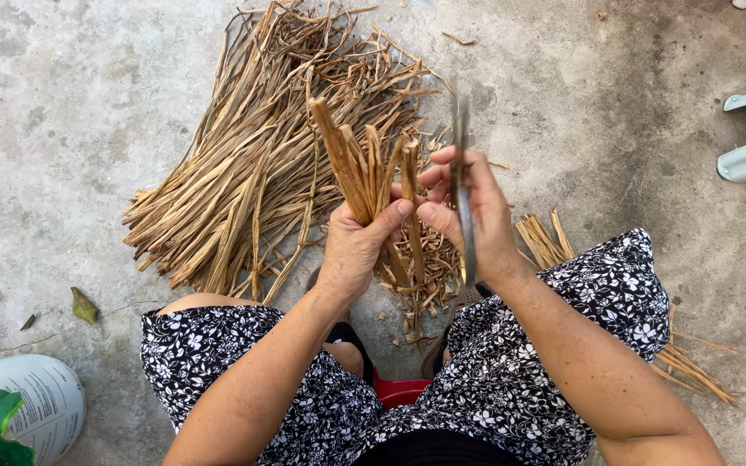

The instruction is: The person sits on a small stool on a concrete surface and trims dried leaves with scissors, cutting off the hard end sections of each leaf bundle. They sort the cut ends into a discard pile and place the trimmed leaves into a separate pile, working through the bundle one handful at a time.

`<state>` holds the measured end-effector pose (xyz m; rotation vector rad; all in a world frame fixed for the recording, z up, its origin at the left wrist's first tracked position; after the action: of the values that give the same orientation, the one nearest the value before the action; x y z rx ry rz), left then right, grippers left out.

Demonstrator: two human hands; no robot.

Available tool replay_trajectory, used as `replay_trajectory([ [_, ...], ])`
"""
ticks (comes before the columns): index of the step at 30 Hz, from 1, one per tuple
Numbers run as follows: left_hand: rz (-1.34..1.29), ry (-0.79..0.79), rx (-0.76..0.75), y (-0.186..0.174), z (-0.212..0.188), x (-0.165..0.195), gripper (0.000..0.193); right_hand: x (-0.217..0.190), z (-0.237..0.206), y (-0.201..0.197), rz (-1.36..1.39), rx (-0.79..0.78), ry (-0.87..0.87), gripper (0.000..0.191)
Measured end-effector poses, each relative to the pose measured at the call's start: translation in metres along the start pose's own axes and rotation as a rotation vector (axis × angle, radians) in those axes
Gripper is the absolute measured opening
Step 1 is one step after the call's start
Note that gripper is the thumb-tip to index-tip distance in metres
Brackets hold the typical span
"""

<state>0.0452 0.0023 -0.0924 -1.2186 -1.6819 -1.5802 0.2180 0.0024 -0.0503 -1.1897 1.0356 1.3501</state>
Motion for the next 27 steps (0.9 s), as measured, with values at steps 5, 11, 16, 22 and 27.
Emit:
replay_trajectory([
  [5,-0.122,0.021,-0.009,-0.005,0.005,0.004,0.021,0.003,-0.001,0.004,-0.258,-0.097,-0.002,0.071],
  [11,-0.179,-0.01,0.001,-0.003,0.003,0.005,0.021,-0.005,0.0,0.01,-0.49,-0.074,-0.073,0.073],
  [16,-0.231,-0.018,0.032,-0.002,0.003,0.003,0.02,-0.009,0.0,0.017,-0.459,-0.026,-0.059,0.07],
  [22,-0.255,-0.029,0.062,-0.002,0.003,-0.005,0.016,-0.012,-0.003,0.021,-0.414,-0.018,-0.122,0.065],
  [27,-0.272,-0.02,0.05,0.002,0.001,-0.006,0.015,-0.01,-0.007,0.021,-0.318,-0.014,-0.052,0.065],
])
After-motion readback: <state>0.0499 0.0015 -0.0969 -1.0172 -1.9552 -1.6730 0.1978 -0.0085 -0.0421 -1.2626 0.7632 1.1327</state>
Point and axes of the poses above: each hand's wrist, its own z-axis towards the middle knuckle, its own y-axis out of the palm, x = y × z, the point moved 3 cm from there along z, towards the middle knuckle
